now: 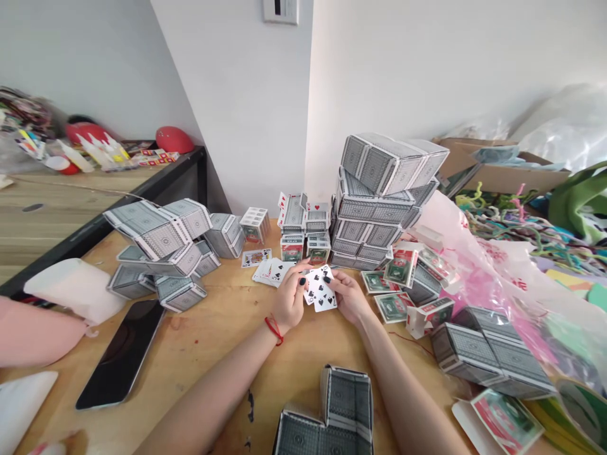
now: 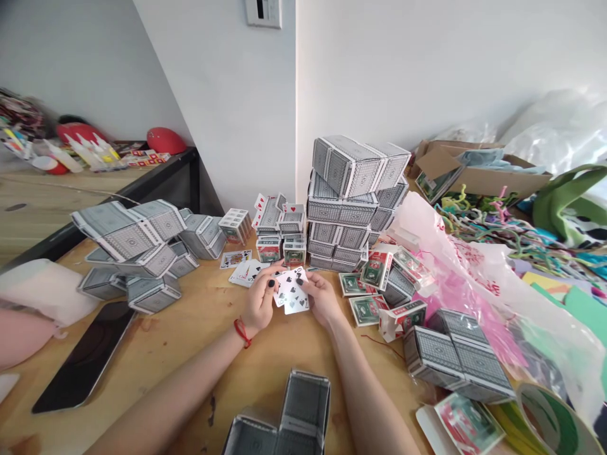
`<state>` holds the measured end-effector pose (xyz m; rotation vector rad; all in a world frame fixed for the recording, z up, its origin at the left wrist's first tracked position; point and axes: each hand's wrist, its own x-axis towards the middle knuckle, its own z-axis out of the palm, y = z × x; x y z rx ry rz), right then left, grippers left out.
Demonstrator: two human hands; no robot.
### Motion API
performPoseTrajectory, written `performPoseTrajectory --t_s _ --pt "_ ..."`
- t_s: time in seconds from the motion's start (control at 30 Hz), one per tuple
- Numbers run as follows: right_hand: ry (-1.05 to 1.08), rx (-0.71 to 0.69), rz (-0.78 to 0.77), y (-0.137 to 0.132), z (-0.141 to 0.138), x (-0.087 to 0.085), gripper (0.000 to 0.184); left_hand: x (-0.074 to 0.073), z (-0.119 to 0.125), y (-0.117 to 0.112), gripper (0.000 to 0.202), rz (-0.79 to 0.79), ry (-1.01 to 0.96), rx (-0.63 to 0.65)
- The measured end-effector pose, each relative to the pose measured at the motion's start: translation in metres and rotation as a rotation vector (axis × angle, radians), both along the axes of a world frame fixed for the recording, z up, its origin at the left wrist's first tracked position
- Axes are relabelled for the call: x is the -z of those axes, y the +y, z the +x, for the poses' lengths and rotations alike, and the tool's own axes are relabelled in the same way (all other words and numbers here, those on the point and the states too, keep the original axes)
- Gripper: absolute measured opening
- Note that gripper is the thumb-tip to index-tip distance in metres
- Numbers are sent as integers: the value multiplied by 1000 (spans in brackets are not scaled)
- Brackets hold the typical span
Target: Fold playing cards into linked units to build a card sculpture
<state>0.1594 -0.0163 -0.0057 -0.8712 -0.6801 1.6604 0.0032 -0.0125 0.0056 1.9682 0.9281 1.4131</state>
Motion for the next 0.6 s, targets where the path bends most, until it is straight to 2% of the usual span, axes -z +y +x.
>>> performPoseTrajectory --t_s 0.13,0.23,0.33,0.43,0.6 --pt "51 -57 52 -1 -2 1 28 6 1 5 21 -52 48 -138" --pt "79 -53 78 -2 -4 2 32 10 1 7 19 -72 94 -186" --pt "85 -33 86 -2 -5 4 32 10 0 8 31 -56 152 -185" --pt "59 -26 77 -2 -5 5 31 6 -1 8 36 -48 203 -165" --pt "4 -38 56 -2 -4 4 29 5 1 6 23 -50 157 -127"
